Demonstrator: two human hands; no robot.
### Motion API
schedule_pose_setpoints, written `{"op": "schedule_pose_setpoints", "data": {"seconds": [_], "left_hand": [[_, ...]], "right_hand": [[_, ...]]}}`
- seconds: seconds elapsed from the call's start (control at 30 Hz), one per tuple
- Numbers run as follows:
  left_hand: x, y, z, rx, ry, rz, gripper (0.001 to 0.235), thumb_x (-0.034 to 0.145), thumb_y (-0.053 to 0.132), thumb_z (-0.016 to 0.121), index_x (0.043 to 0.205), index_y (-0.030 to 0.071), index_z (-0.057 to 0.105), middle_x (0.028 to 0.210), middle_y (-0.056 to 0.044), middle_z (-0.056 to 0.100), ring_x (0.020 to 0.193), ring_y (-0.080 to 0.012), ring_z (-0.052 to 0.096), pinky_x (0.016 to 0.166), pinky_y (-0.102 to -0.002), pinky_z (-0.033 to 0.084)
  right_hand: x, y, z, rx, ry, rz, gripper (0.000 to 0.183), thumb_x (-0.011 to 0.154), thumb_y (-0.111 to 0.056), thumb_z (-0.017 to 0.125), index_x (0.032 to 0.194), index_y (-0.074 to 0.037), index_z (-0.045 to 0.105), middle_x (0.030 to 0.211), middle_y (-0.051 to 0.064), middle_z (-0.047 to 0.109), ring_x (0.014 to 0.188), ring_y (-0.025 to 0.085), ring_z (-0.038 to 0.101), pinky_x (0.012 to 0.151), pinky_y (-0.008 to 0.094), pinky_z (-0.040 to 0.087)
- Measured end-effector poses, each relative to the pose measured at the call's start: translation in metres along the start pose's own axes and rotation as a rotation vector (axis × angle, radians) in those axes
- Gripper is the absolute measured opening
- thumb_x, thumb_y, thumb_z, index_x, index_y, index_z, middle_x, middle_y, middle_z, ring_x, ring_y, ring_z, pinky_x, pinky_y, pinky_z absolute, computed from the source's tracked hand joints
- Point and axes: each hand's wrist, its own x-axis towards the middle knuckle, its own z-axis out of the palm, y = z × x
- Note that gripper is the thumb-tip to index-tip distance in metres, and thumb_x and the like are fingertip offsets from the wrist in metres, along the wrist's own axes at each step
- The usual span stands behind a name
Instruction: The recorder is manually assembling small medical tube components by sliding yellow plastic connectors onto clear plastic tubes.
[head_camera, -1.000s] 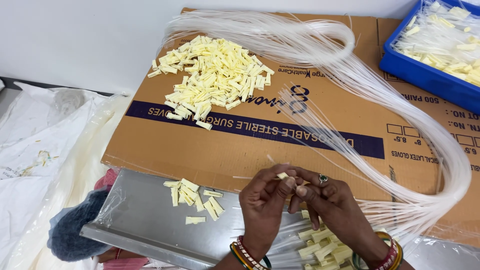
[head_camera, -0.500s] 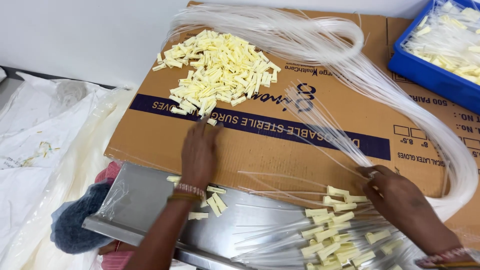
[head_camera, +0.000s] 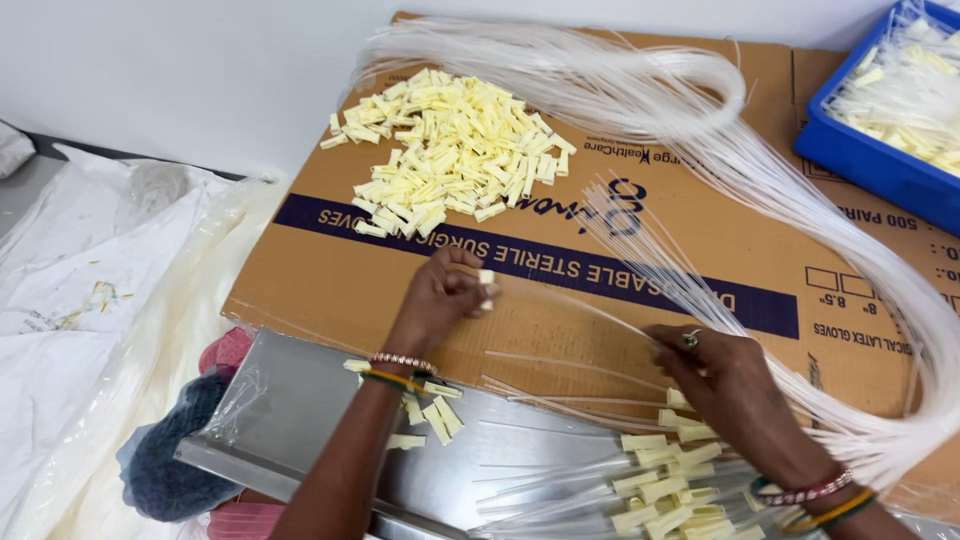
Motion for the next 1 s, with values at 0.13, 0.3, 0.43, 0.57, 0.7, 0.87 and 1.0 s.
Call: {"op": "schedule_pose_setpoints", "data": {"seconds": [0.13, 0.3, 0.43, 0.57, 0.7, 0.87, 1.0], "left_hand": [[-0.035, 0.016, 0.039, -0.339, -0.122, -0.028, 0.047, 0.088, -0.001, 0.070, 0.130, 0.015, 0.059, 0.085, -0.008, 0.073, 0.089, -0.0173, 0.075, 0.078, -0.032, 0.066], [-0.071, 0.037, 0.063, -0.827, -0.208, -0.121, 0.051, 0.089, 0.000, 0.066, 0.139, 0.006, 0.058, 0.115, -0.005, 0.077, 0.107, -0.0201, 0.074, 0.089, -0.031, 0.065], [-0.080, 0.034, 0.070, -0.877, -0.149, -0.053, 0.050, 0.092, 0.004, 0.069, 0.140, 0.009, 0.060, 0.114, -0.009, 0.072, 0.108, -0.0220, 0.073, 0.090, -0.032, 0.063], [-0.086, 0.038, 0.079, -0.932, -0.029, -0.068, 0.044, 0.093, 0.009, 0.070, 0.137, 0.005, 0.062, 0.111, -0.010, 0.072, 0.105, -0.0228, 0.073, 0.088, -0.032, 0.064], [-0.094, 0.047, 0.087, -0.900, 0.028, -0.002, 0.045, 0.092, 0.008, 0.071, 0.136, 0.005, 0.062, 0.109, -0.009, 0.073, 0.103, -0.0220, 0.075, 0.086, -0.033, 0.065], [-0.099, 0.053, 0.092, -0.789, 0.162, 0.020, 0.044, 0.090, 0.009, 0.073, 0.133, 0.004, 0.065, 0.101, -0.005, 0.070, 0.097, -0.0224, 0.075, 0.082, -0.035, 0.066], [-0.104, 0.049, 0.101, -0.832, 0.153, 0.036, 0.039, 0.090, 0.010, 0.075, 0.128, 0.002, 0.067, 0.099, -0.007, 0.071, 0.095, -0.0228, 0.075, 0.080, -0.035, 0.065]], "right_hand": [[-0.011, -0.046, 0.005, 0.255, 0.116, -0.151, 0.028, 0.086, -0.006, 0.070, 0.113, -0.006, 0.077, 0.082, 0.007, 0.080, 0.054, 0.013, 0.069, 0.041, 0.028, 0.053], [-0.026, -0.083, 0.003, 0.281, 0.165, -0.227, 0.019, 0.083, -0.008, 0.076, 0.102, -0.004, 0.080, 0.069, 0.005, 0.073, 0.047, 0.009, 0.065, 0.039, 0.028, 0.050], [-0.038, -0.074, 0.013, 0.239, 0.252, -0.246, 0.012, 0.081, -0.008, 0.079, 0.092, -0.003, 0.079, 0.066, 0.003, 0.073, 0.046, 0.009, 0.065, 0.040, 0.027, 0.050], [-0.045, -0.068, 0.015, 0.235, 0.298, -0.251, 0.012, 0.078, -0.006, 0.080, 0.089, -0.002, 0.078, 0.067, 0.003, 0.074, 0.048, 0.010, 0.068, 0.041, 0.025, 0.052], [-0.044, -0.069, 0.013, 0.155, 0.334, -0.306, 0.014, 0.077, -0.004, 0.080, 0.090, -0.001, 0.077, 0.070, 0.005, 0.074, 0.051, 0.013, 0.070, 0.044, 0.027, 0.053], [-0.046, -0.070, 0.015, 0.047, 0.378, -0.413, 0.014, 0.076, -0.004, 0.080, 0.089, -0.003, 0.076, 0.074, 0.006, 0.074, 0.058, 0.017, 0.071, 0.050, 0.030, 0.055], [-0.044, -0.069, 0.020, -0.049, 0.383, -0.449, 0.014, 0.077, -0.005, 0.081, 0.090, -0.003, 0.076, 0.073, 0.006, 0.074, 0.057, 0.019, 0.069, 0.049, 0.033, 0.052]]}}
